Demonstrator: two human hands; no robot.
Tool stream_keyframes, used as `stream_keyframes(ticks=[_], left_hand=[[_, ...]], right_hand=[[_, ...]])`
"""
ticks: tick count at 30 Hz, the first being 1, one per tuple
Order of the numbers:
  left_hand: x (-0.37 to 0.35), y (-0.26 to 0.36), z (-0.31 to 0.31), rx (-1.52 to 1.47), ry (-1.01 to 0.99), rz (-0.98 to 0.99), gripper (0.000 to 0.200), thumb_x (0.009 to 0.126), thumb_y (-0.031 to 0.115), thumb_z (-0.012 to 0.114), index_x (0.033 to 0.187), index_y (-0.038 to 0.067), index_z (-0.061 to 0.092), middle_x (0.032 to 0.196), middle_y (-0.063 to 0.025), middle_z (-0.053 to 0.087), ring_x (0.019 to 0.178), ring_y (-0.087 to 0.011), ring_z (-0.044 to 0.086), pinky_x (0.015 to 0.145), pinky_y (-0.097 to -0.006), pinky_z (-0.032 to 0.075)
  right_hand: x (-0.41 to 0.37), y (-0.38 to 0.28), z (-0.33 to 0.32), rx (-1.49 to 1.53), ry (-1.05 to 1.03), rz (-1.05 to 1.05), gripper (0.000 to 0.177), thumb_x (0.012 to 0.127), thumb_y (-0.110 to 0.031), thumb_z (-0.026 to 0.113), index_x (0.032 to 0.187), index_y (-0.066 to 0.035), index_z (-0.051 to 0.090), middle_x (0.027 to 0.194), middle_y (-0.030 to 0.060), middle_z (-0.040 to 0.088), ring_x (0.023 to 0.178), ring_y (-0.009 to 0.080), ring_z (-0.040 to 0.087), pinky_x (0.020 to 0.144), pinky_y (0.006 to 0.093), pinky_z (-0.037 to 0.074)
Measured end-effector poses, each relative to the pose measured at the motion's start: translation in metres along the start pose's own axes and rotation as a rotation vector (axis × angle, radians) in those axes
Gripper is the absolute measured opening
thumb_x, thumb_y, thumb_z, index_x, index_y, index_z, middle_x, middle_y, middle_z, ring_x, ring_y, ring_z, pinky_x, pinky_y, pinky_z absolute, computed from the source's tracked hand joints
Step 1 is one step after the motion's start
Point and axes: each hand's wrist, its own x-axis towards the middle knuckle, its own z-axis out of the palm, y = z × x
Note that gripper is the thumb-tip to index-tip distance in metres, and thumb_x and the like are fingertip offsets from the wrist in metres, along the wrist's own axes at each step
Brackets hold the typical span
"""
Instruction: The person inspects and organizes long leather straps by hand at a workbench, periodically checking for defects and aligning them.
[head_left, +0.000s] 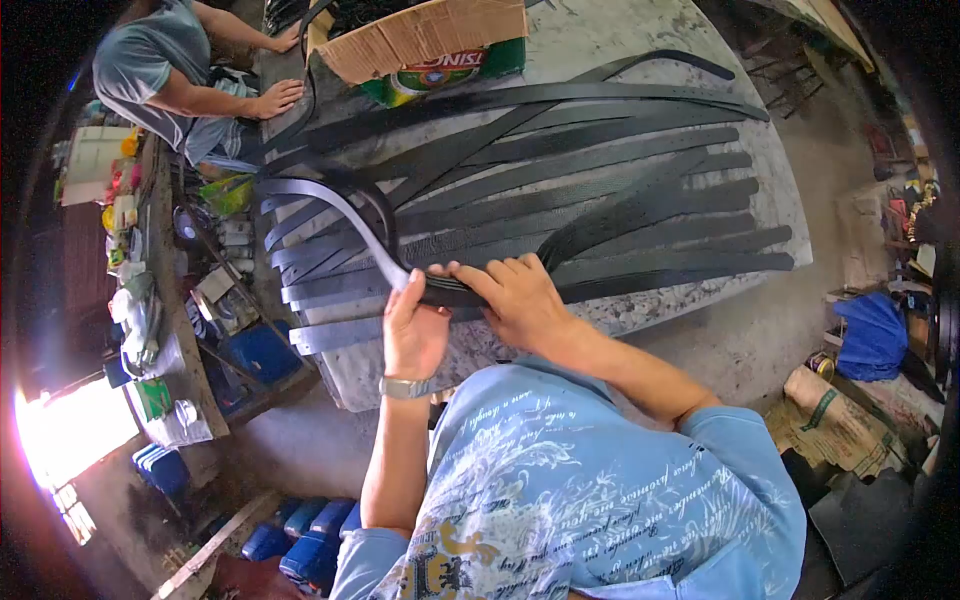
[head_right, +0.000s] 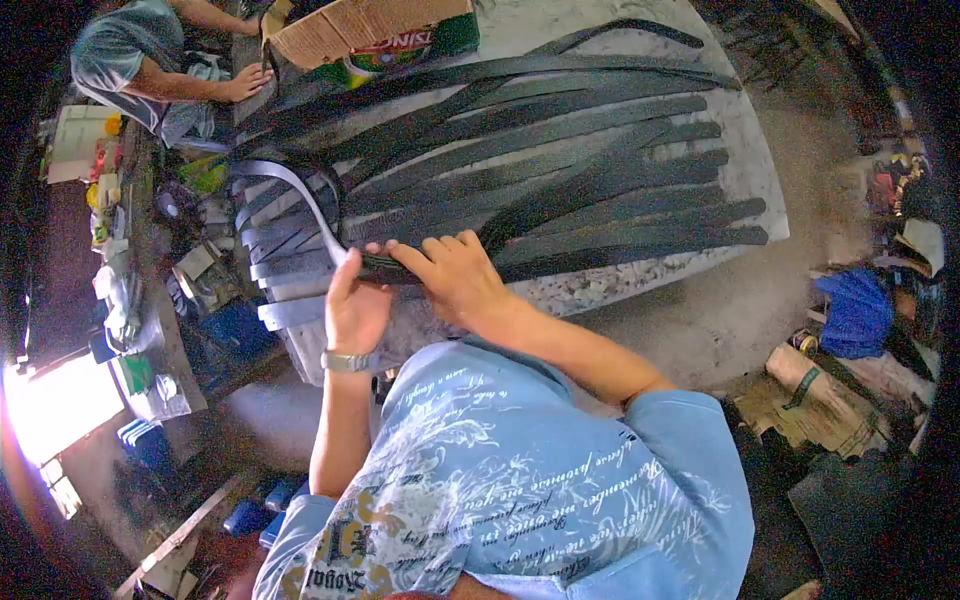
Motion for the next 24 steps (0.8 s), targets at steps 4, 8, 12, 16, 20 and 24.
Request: stream_keyframes(ticks=[4, 8, 12, 16, 20, 24], left_hand=[[-0.024, 0.062, 0.002, -0.164, -0.055, 0.242, 0.012, 0.095, 0.015, 0.059, 0.101, 0.006, 0.058, 0.098, -0.0057, 0.061, 0.091, -0.0160, 0.062, 0.083, -0.0366, 0.051], [-0.042, 0.155, -0.025, -0.345, -0.230, 0.503, 0.015, 0.094, 0.010, 0.055, 0.107, 0.004, 0.052, 0.098, -0.0037, 0.059, 0.086, -0.0130, 0.063, 0.079, -0.0314, 0.050], [-0.103, 0.221, -0.060, -0.260, -0.313, 0.714, 0.019, 0.094, 0.010, 0.056, 0.107, -0.001, 0.049, 0.099, -0.0097, 0.056, 0.091, -0.0177, 0.058, 0.083, -0.0353, 0.048], [-0.187, 0.264, -0.133, -0.181, -0.087, 0.947, 0.017, 0.094, 0.006, 0.057, 0.106, -0.004, 0.049, 0.095, -0.0108, 0.056, 0.089, -0.0191, 0.057, 0.082, -0.0351, 0.048], [-0.277, 0.274, -0.215, -0.222, 0.088, 0.998, 0.021, 0.092, 0.004, 0.059, 0.110, -0.006, 0.054, 0.099, -0.0128, 0.062, 0.094, -0.0219, 0.060, 0.089, -0.0354, 0.050], [-0.341, 0.262, -0.329, -0.137, 0.607, 0.998, 0.025, 0.093, 0.016, 0.060, 0.110, -0.002, 0.064, 0.105, -0.0119, 0.068, 0.098, -0.0210, 0.064, 0.093, -0.0338, 0.050]], right_hand=[[0.004, -0.042, -0.023, 0.106, -0.068, -0.149, 0.059, 0.065, -0.008, 0.075, 0.120, -0.009, 0.053, 0.081, 0.0064, 0.055, 0.074, 0.0274, 0.058, 0.067, 0.0411, 0.043], [-0.006, -0.067, -0.020, 0.105, -0.076, -0.164, 0.063, 0.064, -0.011, 0.077, 0.122, -0.008, 0.053, 0.084, 0.0063, 0.058, 0.077, 0.0272, 0.060, 0.068, 0.0411, 0.045], [-0.013, -0.056, -0.011, -0.023, 0.022, -0.119, 0.067, 0.059, -0.013, 0.081, 0.120, -0.009, 0.054, 0.090, 0.0068, 0.061, 0.083, 0.0276, 0.061, 0.073, 0.0405, 0.045], [-0.026, -0.078, -0.002, -0.162, 0.080, -0.101, 0.061, 0.058, -0.009, 0.079, 0.114, -0.009, 0.056, 0.087, 0.0077, 0.060, 0.082, 0.0287, 0.061, 0.072, 0.0398, 0.044], [-0.028, -0.165, 0.012, -0.071, 0.103, -0.200, 0.052, 0.060, -0.006, 0.076, 0.109, -0.007, 0.059, 0.086, 0.0090, 0.062, 0.079, 0.0295, 0.061, 0.070, 0.0387, 0.045], [-0.020, -0.276, 0.025, 0.166, -0.038, -0.321, 0.055, 0.062, -0.009, 0.076, 0.114, -0.005, 0.061, 0.092, 0.0100, 0.066, 0.079, 0.0305, 0.063, 0.069, 0.0384, 0.048]])
